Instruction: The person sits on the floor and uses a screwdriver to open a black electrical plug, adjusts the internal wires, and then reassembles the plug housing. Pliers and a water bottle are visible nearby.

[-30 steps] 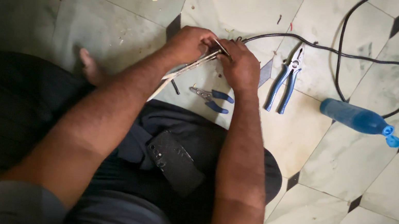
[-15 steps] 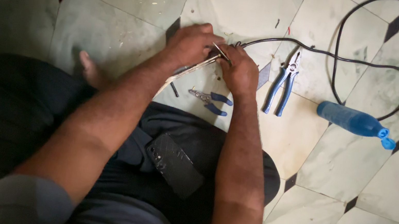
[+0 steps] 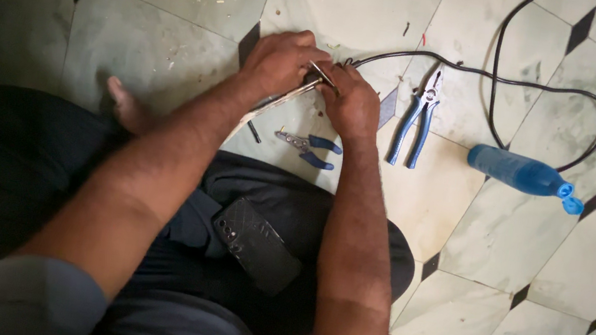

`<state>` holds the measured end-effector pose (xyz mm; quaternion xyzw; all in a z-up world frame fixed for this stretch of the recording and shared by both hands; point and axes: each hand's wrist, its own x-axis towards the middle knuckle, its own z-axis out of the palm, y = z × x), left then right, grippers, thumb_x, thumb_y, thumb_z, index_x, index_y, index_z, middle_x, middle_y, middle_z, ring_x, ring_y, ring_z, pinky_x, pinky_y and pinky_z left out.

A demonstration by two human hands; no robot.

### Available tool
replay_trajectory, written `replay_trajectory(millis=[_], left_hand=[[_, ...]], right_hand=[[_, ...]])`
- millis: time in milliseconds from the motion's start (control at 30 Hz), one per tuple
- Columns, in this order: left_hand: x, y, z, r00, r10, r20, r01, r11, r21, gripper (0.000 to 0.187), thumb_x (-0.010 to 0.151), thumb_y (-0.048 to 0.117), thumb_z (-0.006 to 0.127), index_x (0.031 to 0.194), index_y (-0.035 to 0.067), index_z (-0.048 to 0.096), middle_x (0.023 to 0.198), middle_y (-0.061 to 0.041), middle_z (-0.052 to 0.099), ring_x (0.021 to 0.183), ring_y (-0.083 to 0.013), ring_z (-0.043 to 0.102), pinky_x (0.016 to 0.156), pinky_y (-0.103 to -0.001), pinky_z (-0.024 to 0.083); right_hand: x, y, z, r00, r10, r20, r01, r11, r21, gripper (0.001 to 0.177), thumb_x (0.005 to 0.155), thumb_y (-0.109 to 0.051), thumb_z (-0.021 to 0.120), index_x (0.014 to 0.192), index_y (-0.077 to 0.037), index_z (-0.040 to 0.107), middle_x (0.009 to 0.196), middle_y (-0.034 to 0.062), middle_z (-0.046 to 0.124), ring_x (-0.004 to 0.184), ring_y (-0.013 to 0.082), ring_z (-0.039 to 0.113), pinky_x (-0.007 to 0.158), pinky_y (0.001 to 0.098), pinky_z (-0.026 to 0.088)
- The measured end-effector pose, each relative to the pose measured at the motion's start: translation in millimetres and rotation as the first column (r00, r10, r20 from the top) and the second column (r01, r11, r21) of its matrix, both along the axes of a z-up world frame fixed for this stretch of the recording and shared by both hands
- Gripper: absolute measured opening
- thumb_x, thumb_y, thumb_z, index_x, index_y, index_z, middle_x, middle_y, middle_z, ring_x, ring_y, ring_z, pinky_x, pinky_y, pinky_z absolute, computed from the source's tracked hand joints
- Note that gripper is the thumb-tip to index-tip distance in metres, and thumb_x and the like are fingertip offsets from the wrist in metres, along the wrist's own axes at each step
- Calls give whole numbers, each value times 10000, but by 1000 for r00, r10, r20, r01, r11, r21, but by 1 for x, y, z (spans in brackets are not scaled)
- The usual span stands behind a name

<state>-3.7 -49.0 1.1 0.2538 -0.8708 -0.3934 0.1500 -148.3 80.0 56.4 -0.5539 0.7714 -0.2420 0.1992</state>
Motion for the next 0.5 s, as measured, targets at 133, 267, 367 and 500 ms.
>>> replay_trajectory(millis=[133, 267, 367, 500], left_hand=[[-10, -9, -8, 989, -131, 70, 141, 976, -166, 377, 854, 70, 701, 1165, 253, 809, 1035, 5, 662, 1053, -221, 590, 971, -434, 405], [-12, -13, -15, 962, -186, 200, 216, 966, -140, 198, 874, 120, 706, 995, 235, 814, 1059, 16, 659, 1087, -202, 560, 982, -409, 359], [-10, -10, -19, 970, -144, 193, 173, 975, -142, 112, 898, 142, 711, 932, 198, 801, 1051, 42, 672, 1081, -192, 566, 996, -400, 361], [-9, -7, -20, 978, -123, 170, 150, 976, -156, 133, 853, 133, 724, 949, 190, 796, 1042, 49, 678, 1074, -207, 565, 970, -414, 361]], right_hand=[[0, 1, 1, 1000, 4, 6, -4, 998, -70, 385, 822, -170, 840, 1190, -190, 728, 1056, 74, 728, 927, 333, 709, 761, 439, 566], [1, 1, 3, 1000, -16, 16, 16, 999, -39, 411, 810, -164, 837, 1206, -209, 738, 1039, 71, 725, 905, 331, 708, 749, 434, 563], [2, 1, 5, 1000, -19, 10, 19, 1000, -16, 402, 824, -168, 837, 1210, -216, 739, 1028, 66, 721, 903, 323, 709, 754, 430, 562], [3, 1, 7, 999, -30, 25, 30, 999, -14, 393, 825, -176, 832, 1203, -226, 735, 1027, 50, 720, 891, 304, 710, 750, 420, 563]])
